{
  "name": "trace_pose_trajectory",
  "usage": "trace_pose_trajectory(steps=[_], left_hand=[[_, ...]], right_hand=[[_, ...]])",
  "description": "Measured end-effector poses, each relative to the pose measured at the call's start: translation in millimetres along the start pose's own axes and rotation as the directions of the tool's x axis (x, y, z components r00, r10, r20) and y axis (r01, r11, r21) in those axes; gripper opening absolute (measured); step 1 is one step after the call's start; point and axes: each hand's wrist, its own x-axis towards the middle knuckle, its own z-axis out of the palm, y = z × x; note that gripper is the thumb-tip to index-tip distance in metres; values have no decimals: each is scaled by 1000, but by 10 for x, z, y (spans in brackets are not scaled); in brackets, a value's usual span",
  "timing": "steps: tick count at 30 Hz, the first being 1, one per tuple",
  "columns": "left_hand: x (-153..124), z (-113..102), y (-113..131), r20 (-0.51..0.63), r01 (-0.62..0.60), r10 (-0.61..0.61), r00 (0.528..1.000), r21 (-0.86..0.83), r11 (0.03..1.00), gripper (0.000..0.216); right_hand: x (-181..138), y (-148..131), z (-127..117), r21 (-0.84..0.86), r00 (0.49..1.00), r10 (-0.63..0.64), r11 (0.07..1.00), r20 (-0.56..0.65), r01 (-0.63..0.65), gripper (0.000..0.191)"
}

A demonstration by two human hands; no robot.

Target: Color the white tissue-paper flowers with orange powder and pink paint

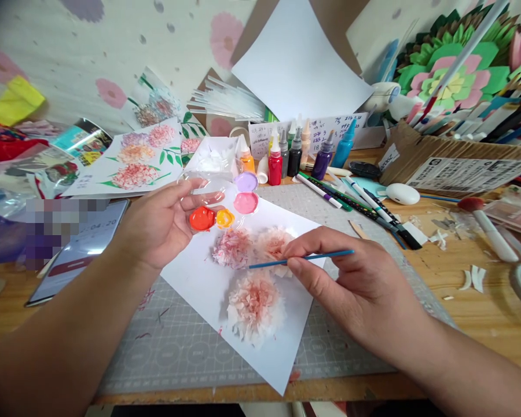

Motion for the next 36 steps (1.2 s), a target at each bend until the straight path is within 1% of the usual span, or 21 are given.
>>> trace_pose_trajectory(steps=[3, 5, 10, 17, 23, 26, 29, 31, 36], left_hand=[[12, -15, -5, 23, -17, 17, 1000, -21, 1000, 8], [18, -20, -8, 33, -19, 20, 999, -28, 999, 8], [10, -4, 3, 14, -3, 3, 1000, -1, 1000, 8], [9, -5, 5, 16, 2, -2, 1000, 7, 1000, 8], [7, 4, 9, 7, 6, -6, 1000, 27, 1000, 8], [5, -6, 12, 10, 10, -10, 1000, 27, 1000, 8], [6, -8, 15, 17, 28, -29, 999, 36, 999, 9], [5, 6, 21, 2, 23, -23, 1000, 38, 999, 9], [-19, 50, 37, -35, 15, -13, 999, 47, 999, 11]], right_hand=[[-7, 1, -12, -26, 1000, 11, 1000, -3, -11, 12], [-8, -5, -10, -11, 1000, 10, 1000, -2, -10, 12], [-11, -1, -18, -3, 1000, 14, 1000, -3, -14, 11], [11, 69, -85, -1, 996, 71, 997, -62, -71, 10], [-7, 95, -101, 2, 999, 51, 999, -10, -51, 14], [-9, 94, -111, 5, 996, 88, 996, -34, -88, 15], [3, 85, -117, 15, 993, 114, 993, 2, -114, 17], [12, 85, -120, 7, 994, 107, 994, 20, -107, 17], [13, 102, -124, 85, 987, 155, 985, -38, -152, 10]])
